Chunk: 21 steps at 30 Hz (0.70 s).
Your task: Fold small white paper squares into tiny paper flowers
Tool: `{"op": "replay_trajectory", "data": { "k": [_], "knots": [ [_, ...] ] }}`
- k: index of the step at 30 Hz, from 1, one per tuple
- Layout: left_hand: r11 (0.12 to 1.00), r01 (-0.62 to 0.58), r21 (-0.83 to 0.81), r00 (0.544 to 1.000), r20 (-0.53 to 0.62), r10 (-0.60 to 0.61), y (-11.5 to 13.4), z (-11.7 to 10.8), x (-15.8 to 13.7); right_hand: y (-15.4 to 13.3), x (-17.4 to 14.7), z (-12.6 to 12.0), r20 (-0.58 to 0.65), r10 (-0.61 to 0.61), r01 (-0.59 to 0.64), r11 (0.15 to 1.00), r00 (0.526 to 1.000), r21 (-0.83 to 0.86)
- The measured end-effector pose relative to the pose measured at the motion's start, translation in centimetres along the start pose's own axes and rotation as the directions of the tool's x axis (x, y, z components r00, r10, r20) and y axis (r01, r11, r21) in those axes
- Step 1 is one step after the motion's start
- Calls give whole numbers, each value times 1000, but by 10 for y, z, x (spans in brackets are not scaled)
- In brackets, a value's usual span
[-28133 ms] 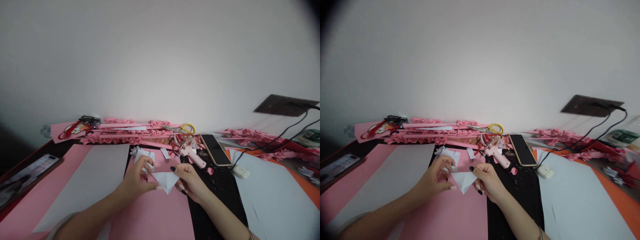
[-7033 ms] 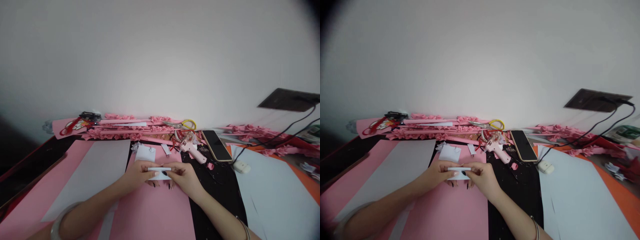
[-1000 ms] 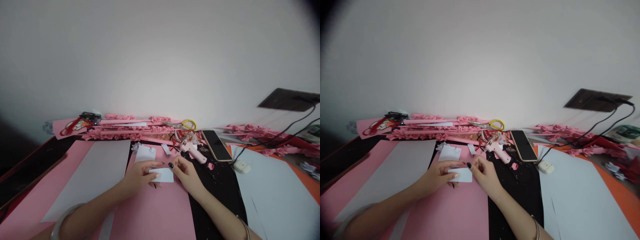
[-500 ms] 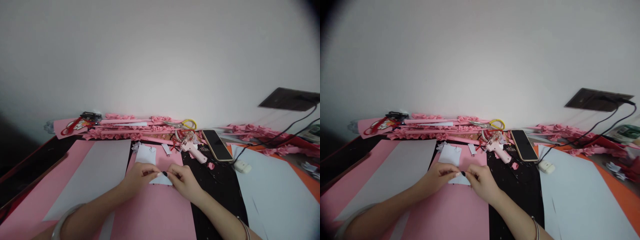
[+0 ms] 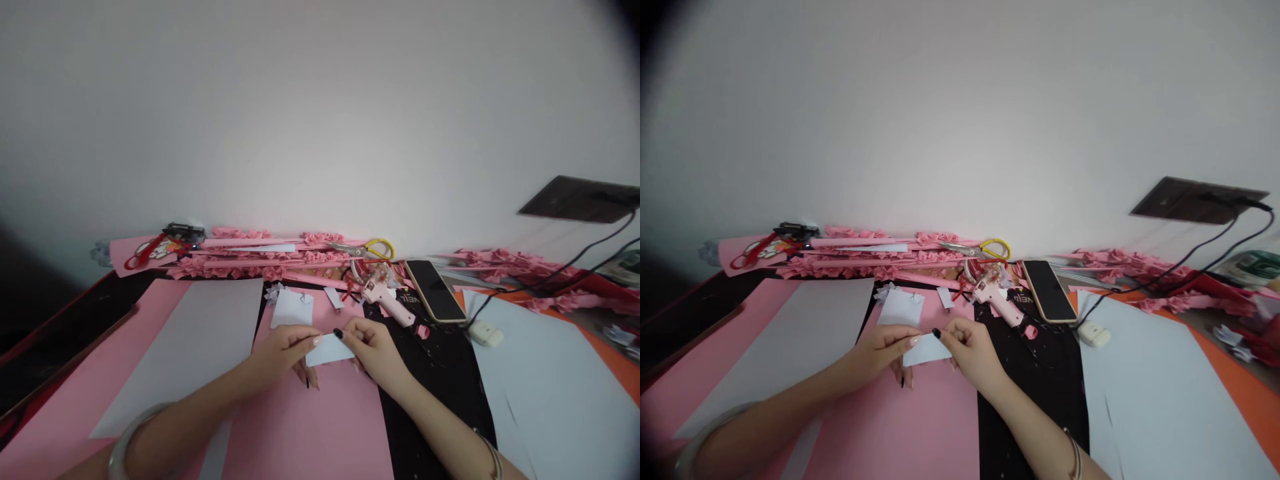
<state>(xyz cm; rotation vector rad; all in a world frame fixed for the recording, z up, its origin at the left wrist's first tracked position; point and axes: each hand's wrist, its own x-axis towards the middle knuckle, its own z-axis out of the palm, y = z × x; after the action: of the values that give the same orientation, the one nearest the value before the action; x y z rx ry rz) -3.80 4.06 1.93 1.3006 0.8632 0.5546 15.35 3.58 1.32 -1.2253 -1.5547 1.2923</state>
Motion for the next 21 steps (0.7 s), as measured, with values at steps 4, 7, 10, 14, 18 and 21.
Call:
{"op": "replay_trajectory", "data": {
  "k": [4,7,10,14,18,21],
  "knots": [
    [999,-40,-3,996,-80,40,-2,-1,0,5,2,0,-67,21,-14,996,998,91],
    [998,-60,-3,991,-117,59,-2,-2,1,7,3,0,-80,29,-16,988,996,157],
    [998,-69,-14,991,-116,67,-3,-3,2,7,4,1,-53,24,-14,983,998,184],
    [995,-84,-49,991,-110,78,-6,-5,4,8,5,1,-30,30,-22,971,999,237],
    [993,-80,-85,991,-115,70,-8,-5,5,10,6,0,-21,23,-16,967,1000,254],
    [992,-79,-103,991,-118,67,-8,-5,5,10,6,-1,-34,14,-5,968,999,252]
  ]
}}
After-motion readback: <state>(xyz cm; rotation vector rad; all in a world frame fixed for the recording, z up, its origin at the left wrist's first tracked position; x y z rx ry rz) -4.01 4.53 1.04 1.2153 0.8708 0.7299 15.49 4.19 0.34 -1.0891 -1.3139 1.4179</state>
